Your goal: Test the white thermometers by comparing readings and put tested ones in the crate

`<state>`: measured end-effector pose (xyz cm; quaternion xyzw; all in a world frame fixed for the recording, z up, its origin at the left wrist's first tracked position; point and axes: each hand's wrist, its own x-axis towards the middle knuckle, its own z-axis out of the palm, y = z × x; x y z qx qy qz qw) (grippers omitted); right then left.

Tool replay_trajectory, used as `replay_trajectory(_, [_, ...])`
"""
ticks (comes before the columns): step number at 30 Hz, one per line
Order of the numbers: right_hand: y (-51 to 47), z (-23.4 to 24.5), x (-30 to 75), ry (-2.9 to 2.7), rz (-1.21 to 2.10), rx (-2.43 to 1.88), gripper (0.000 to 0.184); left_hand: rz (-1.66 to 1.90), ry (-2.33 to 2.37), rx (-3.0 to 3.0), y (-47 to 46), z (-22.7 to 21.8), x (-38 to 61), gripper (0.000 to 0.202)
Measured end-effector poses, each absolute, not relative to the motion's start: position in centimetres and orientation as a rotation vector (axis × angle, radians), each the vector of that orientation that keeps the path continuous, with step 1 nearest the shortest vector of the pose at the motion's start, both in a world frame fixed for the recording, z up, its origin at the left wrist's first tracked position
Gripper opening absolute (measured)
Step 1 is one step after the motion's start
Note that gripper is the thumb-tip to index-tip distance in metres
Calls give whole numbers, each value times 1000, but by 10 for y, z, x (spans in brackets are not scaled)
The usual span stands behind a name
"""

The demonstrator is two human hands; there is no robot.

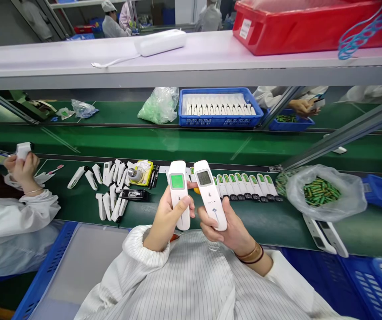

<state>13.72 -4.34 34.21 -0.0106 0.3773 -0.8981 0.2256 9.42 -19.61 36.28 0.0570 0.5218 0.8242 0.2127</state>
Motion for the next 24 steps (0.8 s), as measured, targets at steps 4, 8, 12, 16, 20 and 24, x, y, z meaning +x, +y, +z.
replay_trajectory(4, [-38, 335, 138, 1304, -2522, 40, 41, 2204, 1376, 147, -196, 352, 97, 31])
replay_trajectory(8, [-31, 325, 142, 1472, -2489, 165, 36, 2181, 1440, 100, -196, 335, 98, 24])
replay_trajectory(12, [-28, 311, 146, 1533, -2457, 263, 37, 2182, 1403, 107, -193, 322, 100, 34])
replay_trajectory(16, [-29, 302, 148, 1573, -2433, 328, 35, 2194, 1323, 91, -188, 317, 103, 74])
replay_trajectory(20, [-29, 301, 148, 1550, -2458, 302, 38, 2206, 1303, 98, -184, 312, 104, 78])
replay_trajectory(24, [-30, 301, 148, 1544, -2465, 312, 39, 2200, 1323, 91, -183, 311, 104, 77])
